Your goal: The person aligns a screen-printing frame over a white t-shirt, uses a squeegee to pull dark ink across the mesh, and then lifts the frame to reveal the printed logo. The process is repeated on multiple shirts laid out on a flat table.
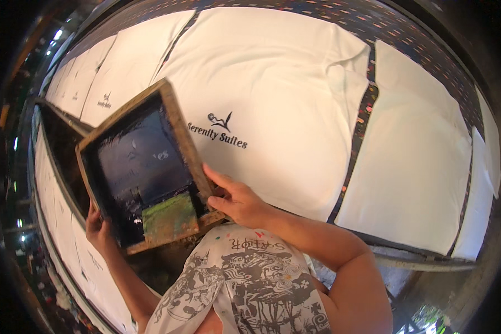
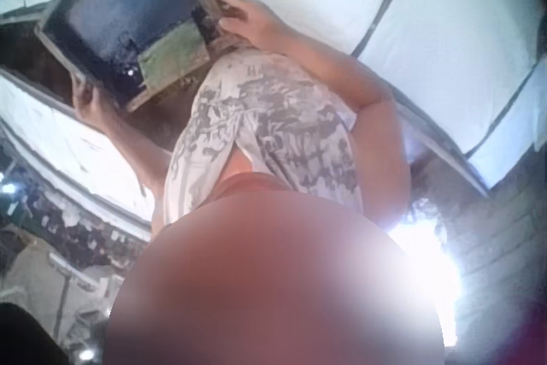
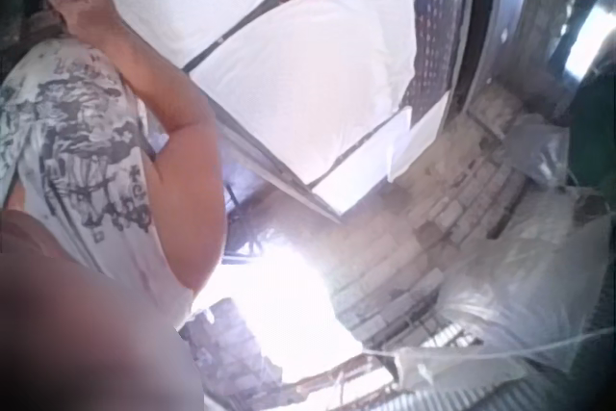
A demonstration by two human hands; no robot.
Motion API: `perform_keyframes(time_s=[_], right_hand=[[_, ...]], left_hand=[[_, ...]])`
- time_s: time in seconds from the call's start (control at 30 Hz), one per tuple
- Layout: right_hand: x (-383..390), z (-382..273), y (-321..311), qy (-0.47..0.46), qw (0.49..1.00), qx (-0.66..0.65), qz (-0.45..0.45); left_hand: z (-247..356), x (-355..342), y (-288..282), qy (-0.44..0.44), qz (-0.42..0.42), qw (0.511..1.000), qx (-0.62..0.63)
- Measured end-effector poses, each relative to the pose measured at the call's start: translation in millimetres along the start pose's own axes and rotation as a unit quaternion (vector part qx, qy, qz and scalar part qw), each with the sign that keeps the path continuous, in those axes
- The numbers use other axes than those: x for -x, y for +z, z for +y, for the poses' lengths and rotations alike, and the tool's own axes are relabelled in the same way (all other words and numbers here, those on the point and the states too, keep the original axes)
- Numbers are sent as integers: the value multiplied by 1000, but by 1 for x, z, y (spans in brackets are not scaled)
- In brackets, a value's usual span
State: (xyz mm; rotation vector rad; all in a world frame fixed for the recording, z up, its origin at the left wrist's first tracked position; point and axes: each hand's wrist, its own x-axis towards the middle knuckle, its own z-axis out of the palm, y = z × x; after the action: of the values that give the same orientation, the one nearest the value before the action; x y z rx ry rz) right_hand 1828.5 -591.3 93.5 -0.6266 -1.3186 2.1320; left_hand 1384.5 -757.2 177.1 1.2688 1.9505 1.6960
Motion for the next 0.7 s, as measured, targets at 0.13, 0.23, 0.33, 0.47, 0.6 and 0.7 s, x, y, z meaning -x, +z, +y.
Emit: perform_keyframes(time_s=[0.13,0.23,0.33,0.47,0.6,0.7], right_hand=[[-15,-1,13,-17,992,27,-121],[-5,5,28,-30,983,62,-168],[10,8,36,-26,973,104,-205],[39,12,41,-48,964,141,-219],[91,16,44,35,975,77,-205],[143,11,48,71,981,60,-169]], left_hand=[[14,111,-56,-69,121,988,-60],[17,194,-84,-119,203,969,-75],[18,250,-83,-122,242,961,-49],[17,299,-75,-102,259,960,-17],[28,338,-60,-81,253,964,-12],[30,363,-58,-75,234,969,14]])
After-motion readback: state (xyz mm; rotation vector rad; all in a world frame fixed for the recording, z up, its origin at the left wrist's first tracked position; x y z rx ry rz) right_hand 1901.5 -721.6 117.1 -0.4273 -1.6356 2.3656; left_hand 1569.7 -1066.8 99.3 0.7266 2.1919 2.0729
